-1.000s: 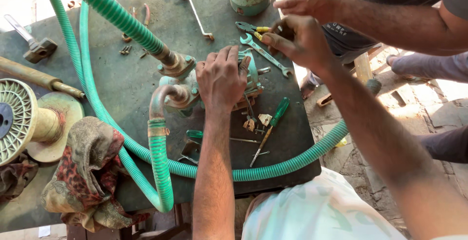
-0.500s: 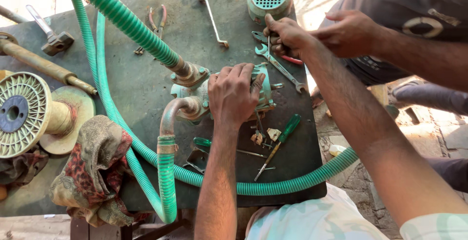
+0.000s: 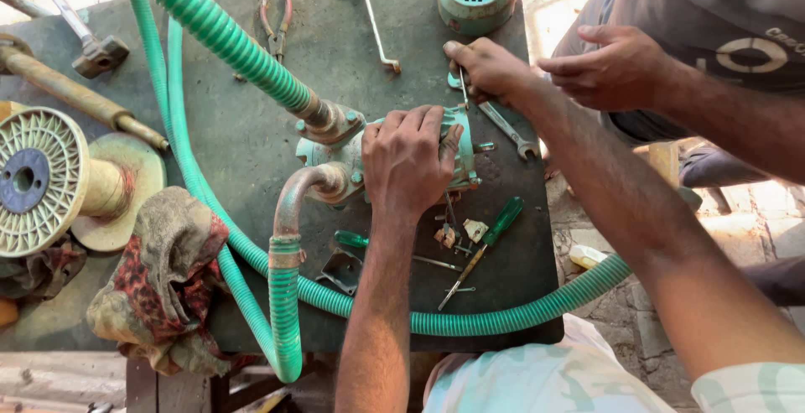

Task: The person uses a wrench to loosen and remove bolts from a small electric motor mounted on a workbench. They then detach the motor housing and set it aside, exposing the internal components.

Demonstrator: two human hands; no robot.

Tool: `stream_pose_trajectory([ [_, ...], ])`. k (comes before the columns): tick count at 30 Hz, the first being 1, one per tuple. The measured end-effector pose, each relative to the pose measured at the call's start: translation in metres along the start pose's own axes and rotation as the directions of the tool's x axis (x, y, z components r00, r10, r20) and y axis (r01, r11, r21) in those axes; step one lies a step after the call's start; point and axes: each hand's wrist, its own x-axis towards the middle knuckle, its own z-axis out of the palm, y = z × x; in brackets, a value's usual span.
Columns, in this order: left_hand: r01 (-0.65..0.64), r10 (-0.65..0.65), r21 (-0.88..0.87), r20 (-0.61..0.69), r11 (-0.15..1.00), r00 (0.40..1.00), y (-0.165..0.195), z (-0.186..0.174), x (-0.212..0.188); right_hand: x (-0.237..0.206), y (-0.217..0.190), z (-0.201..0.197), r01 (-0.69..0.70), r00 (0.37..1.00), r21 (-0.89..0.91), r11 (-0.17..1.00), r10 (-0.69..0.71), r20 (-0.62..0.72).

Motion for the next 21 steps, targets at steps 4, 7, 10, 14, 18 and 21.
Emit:
stream_pose_trajectory([
  [4, 0.0, -0.001, 0.029, 0.023, 1.0, 1.0, 0.0, 0.002, 0.002, 0.0, 0.003, 0.005, 0.078, 0.993, -0.029, 0.997, -0.08, -0.082],
  [7, 0.015, -0.017, 0.04, 0.05, 0.999, 0.999, -0.003, 0.003, 0.002, 0.001, 0.001, 0.004, 0.25, 0.958, -0.173, 0.953, -0.269, -0.095],
  [10, 0.019, -0.021, 0.037, 0.057, 0.999, 0.998, -0.003, 0.002, 0.002, -0.01, 0.0, 0.0, 0.545, 0.768, -0.524, 0.654, -0.64, -0.001],
  [14, 0.013, -0.015, 0.042, 0.048, 0.999, 0.999, 0.003, -0.006, 0.005, -0.063, 0.016, -0.005, 0.695, 0.528, -0.652, 0.302, -0.83, 0.178],
  [18, 0.194, -0.237, 0.138, 0.488, 0.971, 0.84, 0.006, -0.014, 0.02, -0.116, 0.041, -0.004, 0.598, 0.764, -0.469, 0.65, -0.639, 0.087],
  [21, 0.163, -0.216, 0.15, 0.488, 0.975, 0.846, 0.004, -0.017, 0.026, -0.135, 0.06, -0.004, 0.481, 0.872, -0.38, 0.79, -0.475, 0.118],
])
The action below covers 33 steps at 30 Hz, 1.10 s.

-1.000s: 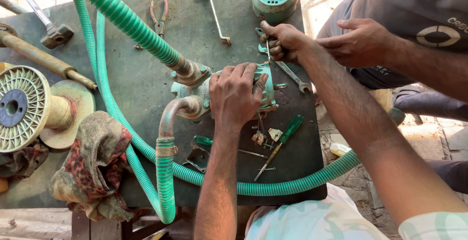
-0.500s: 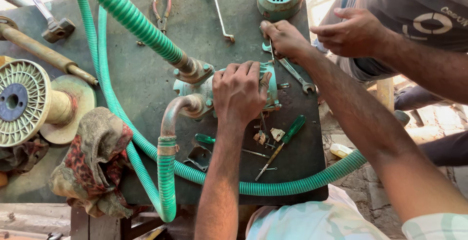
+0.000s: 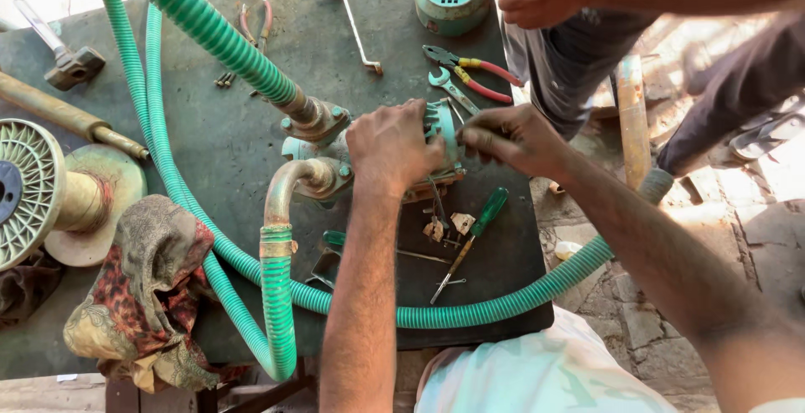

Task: The person uses a wrench to loosen and remove bolts from a small electric motor mounted on a workbench. They then detach the motor housing and set it aside, exposing the internal components.

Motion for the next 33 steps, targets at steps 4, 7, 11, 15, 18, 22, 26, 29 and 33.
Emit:
stream_pose_trajectory([
  [4, -0.017, 0.017, 0.016, -0.013, 1.0, 1.0, 0.0, 0.001, -0.001, -0.007, 0.018, -0.001, -0.127, 0.99, 0.187, 0.974, 0.114, 0.079],
  [7, -0.009, 0.01, 0.028, -0.016, 1.0, 1.0, 0.0, 0.004, -0.002, 0.003, 0.027, -0.014, -0.19, 0.972, 0.26, 0.947, 0.144, 0.185],
  [11, -0.01, 0.01, 0.033, 0.004, 0.999, 1.0, 0.001, 0.004, 0.0, 0.025, 0.024, -0.035, -0.392, 0.875, 0.065, 0.918, 0.35, 0.334],
  [15, -0.017, 0.017, 0.011, -0.048, 1.0, 0.999, 0.001, 0.005, -0.001, 0.041, 0.011, -0.044, -0.398, 0.818, -0.262, 0.879, 0.469, 0.333],
  [18, -0.043, 0.045, 0.021, -0.091, 0.999, 0.995, 0.0, 0.006, -0.001, 0.053, 0.003, -0.044, -0.296, 0.855, -0.395, 0.87, 0.426, 0.296],
  [22, -0.019, 0.019, 0.011, -0.062, 1.0, 0.998, -0.002, 0.007, -0.002, 0.08, -0.005, -0.047, -0.063, 0.91, -0.833, 0.55, 0.374, 0.178],
  [26, -0.044, 0.041, -0.024, -0.123, 0.999, 0.992, -0.002, 0.007, -0.002, 0.104, -0.021, -0.056, 0.192, 0.981, -0.969, 0.158, -0.057, 0.185],
  [29, -0.054, 0.048, -0.032, -0.15, 0.998, 0.987, -0.002, 0.006, -0.002, 0.105, -0.036, -0.065, 0.256, 0.901, -0.967, -0.006, -0.362, 0.24],
  [33, -0.052, 0.045, -0.051, -0.121, 0.997, 0.992, -0.003, 0.005, -0.002, 0.073, -0.053, -0.084, 0.248, 0.969, -0.917, 0.312, -0.067, 0.24],
])
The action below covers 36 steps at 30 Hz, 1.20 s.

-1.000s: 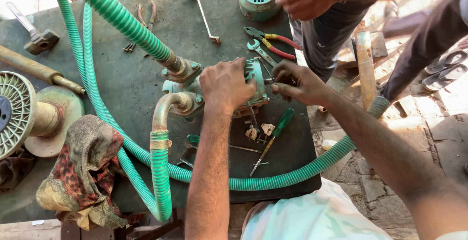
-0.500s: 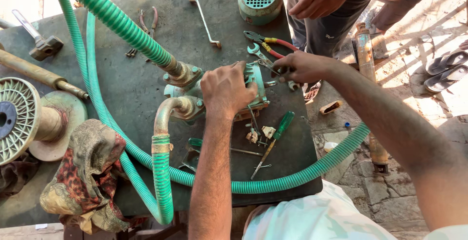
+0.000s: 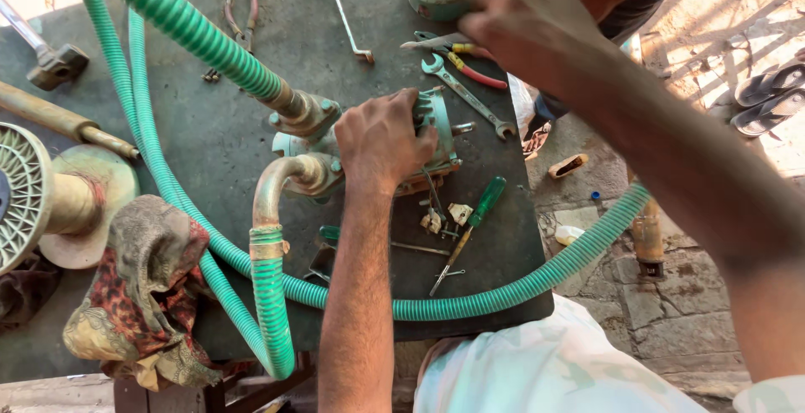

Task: The person uses a wrench to loosen and remove bolts from a small electric motor mounted on a workbench. They then detach the motor housing and set it aside, exposing the internal components.

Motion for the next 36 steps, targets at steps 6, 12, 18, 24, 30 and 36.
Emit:
stream_pose_trajectory([
  [6, 0.015, -0.017, 0.029, 0.042, 0.999, 0.999, -0.002, 0.003, 0.002, -0.09, -0.055, 0.033, -0.529, 0.761, 0.261, 0.807, 0.315, 0.567],
  [12, -0.007, 0.007, 0.012, -0.005, 1.0, 1.0, -0.003, 0.009, 0.001, -0.119, -0.143, 0.067, -0.286, 0.722, 0.342, 0.895, -0.034, 0.691],
  [18, -0.024, 0.025, 0.024, -0.06, 0.999, 0.998, -0.003, 0.009, 0.0, -0.089, -0.107, 0.068, -0.35, 0.934, 0.656, 0.669, 0.3, 0.192],
  [24, 0.024, -0.024, 0.013, 0.013, 1.0, 1.0, 0.0, 0.005, 0.002, -0.011, -0.065, 0.081, -0.401, 0.877, 0.757, 0.516, 0.454, 0.156],
  [30, 0.008, -0.008, 0.006, -0.029, 1.0, 1.0, 0.0, 0.004, 0.001, 0.003, -0.066, 0.105, -0.171, 0.906, 0.828, 0.535, 0.416, -0.081],
  [36, 0.025, -0.025, 0.006, -0.011, 1.0, 1.0, -0.001, 0.007, 0.002, 0.0, -0.061, 0.111, 0.025, 0.889, 0.734, 0.679, 0.32, -0.327],
])
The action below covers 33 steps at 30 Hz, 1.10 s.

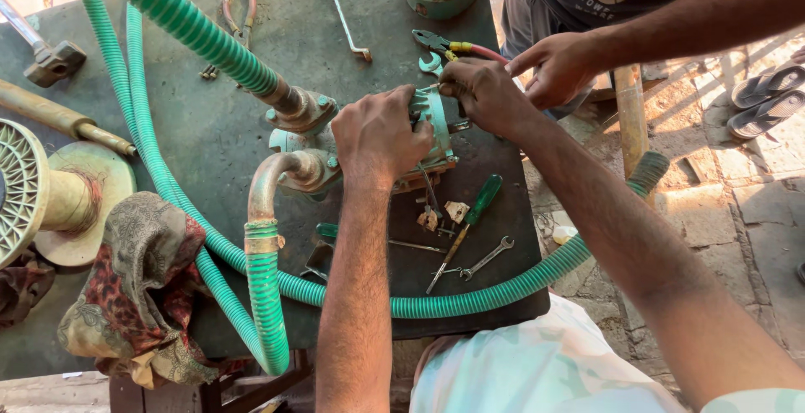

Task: The person uses a wrench to loosen and remove bolts from a small electric motor mounted on a workbench. They then detach the motor housing and set it aside, exposing the internal components.

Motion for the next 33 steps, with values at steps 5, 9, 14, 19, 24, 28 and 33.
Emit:
stream_pose_trajectory([
  [5, 0.003, -0.004, 0.025, 0.034, 1.0, 0.999, 0.002, -0.002, -0.001, 0.002, -0.003, -0.002, -0.026, 1.0, 0.116, 0.993, 0.024, 0.015],
  [9, -0.002, 0.002, 0.032, -0.001, 0.999, 1.0, 0.002, -0.002, -0.001, 0.005, -0.006, -0.005, -0.396, 0.914, 0.098, 0.913, 0.381, 0.142],
  [14, -0.026, 0.026, 0.02, -0.03, 0.999, 0.999, 0.0, 0.0, -0.002, 0.009, -0.01, -0.007, -0.309, 0.948, 0.279, 0.909, 0.272, 0.164],
  [19, 0.0, 0.0, -0.008, -0.008, 1.0, 1.0, -0.001, 0.002, -0.001, 0.007, -0.009, -0.007, -0.363, 0.926, 0.25, 0.898, 0.317, 0.204],
  [24, -0.037, 0.036, -0.003, -0.067, 0.999, 0.997, -0.001, 0.0, -0.002, 0.006, -0.005, -0.006, -0.268, 0.957, 0.336, 0.903, 0.209, 0.201],
  [28, 0.001, -0.001, -0.004, -0.019, 1.0, 1.0, 0.0, -0.001, -0.003, 0.007, -0.007, -0.006, -0.125, 0.99, 0.299, 0.946, 0.099, 0.101],
  [33, 0.013, -0.013, 0.0, 0.008, 1.0, 1.0, 0.001, -0.001, -0.001, 0.008, -0.016, -0.009, -0.508, 0.851, 0.185, 0.841, 0.458, 0.258],
])
